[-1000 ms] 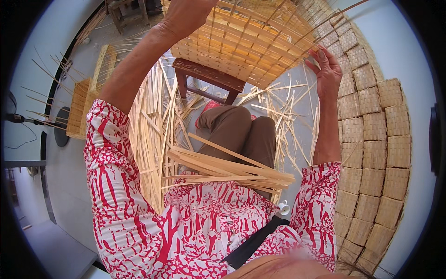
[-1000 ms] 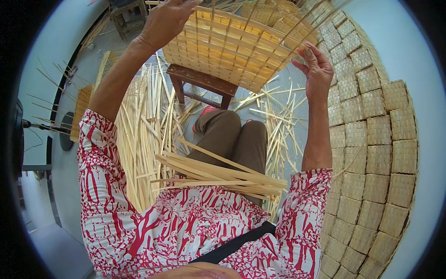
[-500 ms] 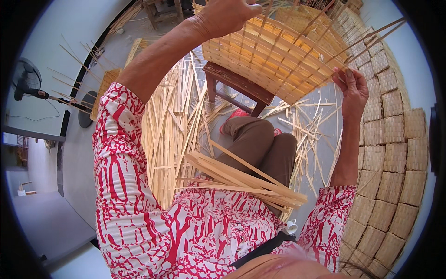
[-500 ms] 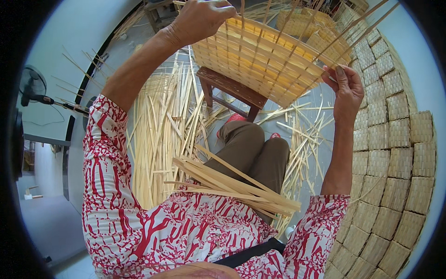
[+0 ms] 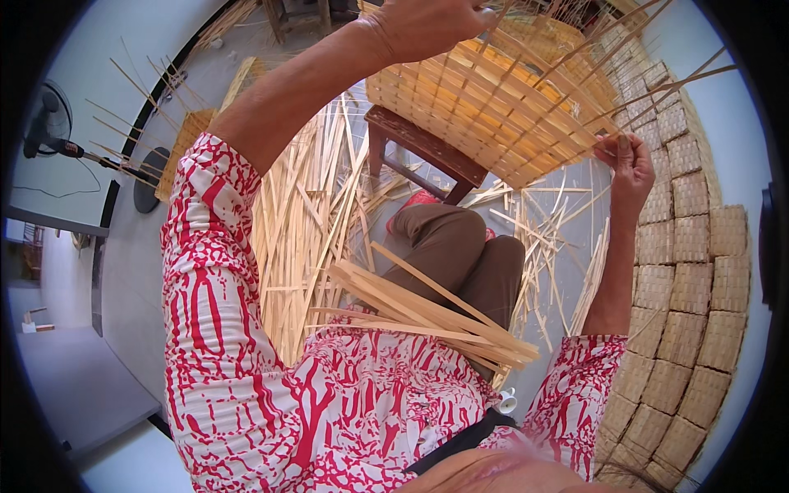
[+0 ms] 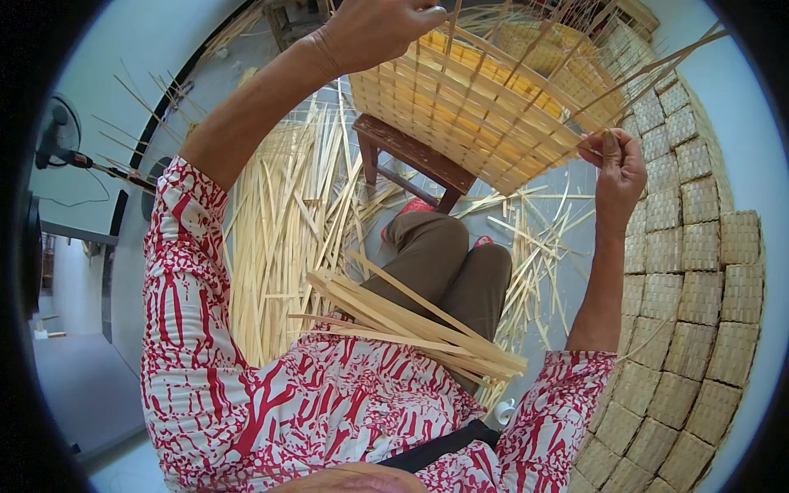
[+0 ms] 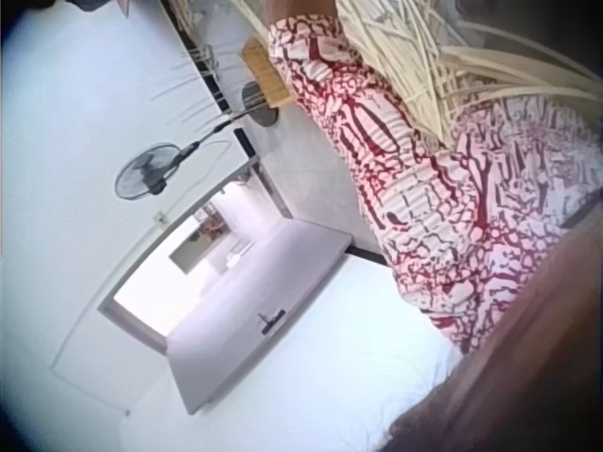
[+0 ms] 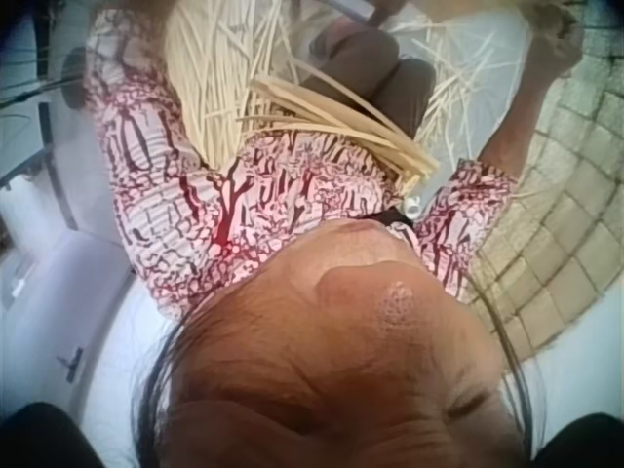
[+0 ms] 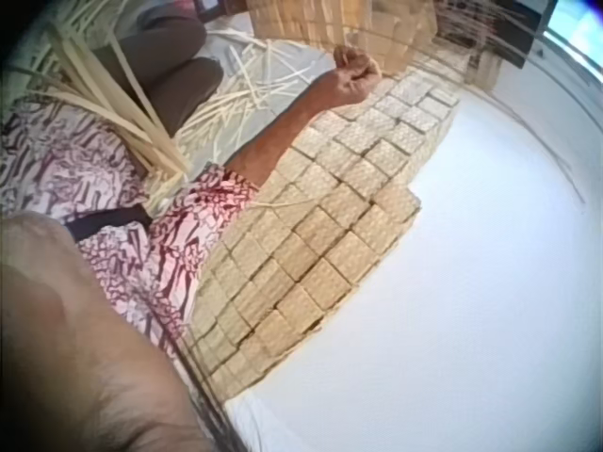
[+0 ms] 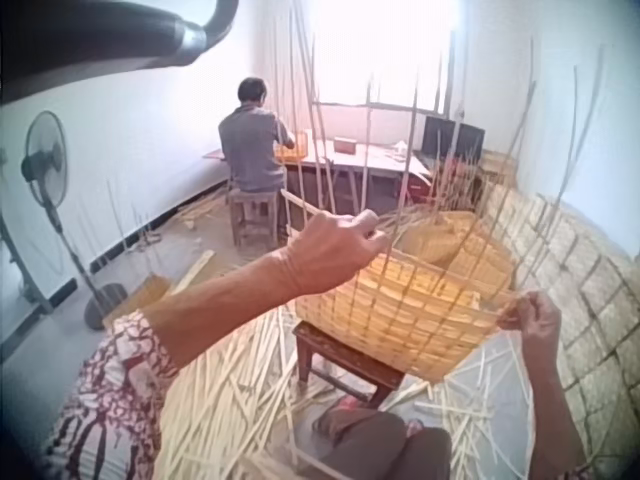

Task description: The person weaves a basket by hand, interlacing thin bamboo strips through a pre-formed frame. They repeatedly pick up strips, thread them through the structure, and adjust the weave to maintain tension and alignment.

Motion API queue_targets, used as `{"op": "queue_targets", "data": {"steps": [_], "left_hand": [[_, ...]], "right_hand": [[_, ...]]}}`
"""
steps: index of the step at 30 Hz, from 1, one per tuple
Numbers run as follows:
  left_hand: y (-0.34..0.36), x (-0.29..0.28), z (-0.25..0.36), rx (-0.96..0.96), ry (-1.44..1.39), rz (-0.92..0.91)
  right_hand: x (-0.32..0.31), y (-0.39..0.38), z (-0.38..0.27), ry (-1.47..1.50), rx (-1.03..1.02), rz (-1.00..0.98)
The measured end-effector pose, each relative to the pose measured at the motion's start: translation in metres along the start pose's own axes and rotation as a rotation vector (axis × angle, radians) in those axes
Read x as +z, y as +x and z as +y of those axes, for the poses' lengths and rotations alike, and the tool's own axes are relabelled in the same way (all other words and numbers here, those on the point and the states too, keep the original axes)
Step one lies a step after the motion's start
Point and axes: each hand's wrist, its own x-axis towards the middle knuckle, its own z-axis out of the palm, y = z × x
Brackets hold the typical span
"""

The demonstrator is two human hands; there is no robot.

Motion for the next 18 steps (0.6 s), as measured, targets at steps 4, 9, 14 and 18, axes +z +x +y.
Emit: {"op": "queue_targets", "data": {"steps": [4, 9, 14, 18], "left_hand": [[0.007, 0.002, -0.001, 0.006, 0.018, -0.008], [0.025, 0.001, -0.005, 0.002, -0.088, 0.003], [0.02, -0.009, -0.019, -0.01, -0.401, -0.032], [0.012, 0.0, -0.019, -0.082, -0.424, -0.117]], "right_hand": [[-0.002, 0.003, 0.003, -0.071, 0.012, 0.003], [-0.014, -0.002, -0.005, -0.247, -0.004, -0.005], [-0.003, 0.0, -0.004, -0.292, 0.019, -0.008], [-0.004, 0.001, -0.001, -0.147, 0.023, -0.065]]}}
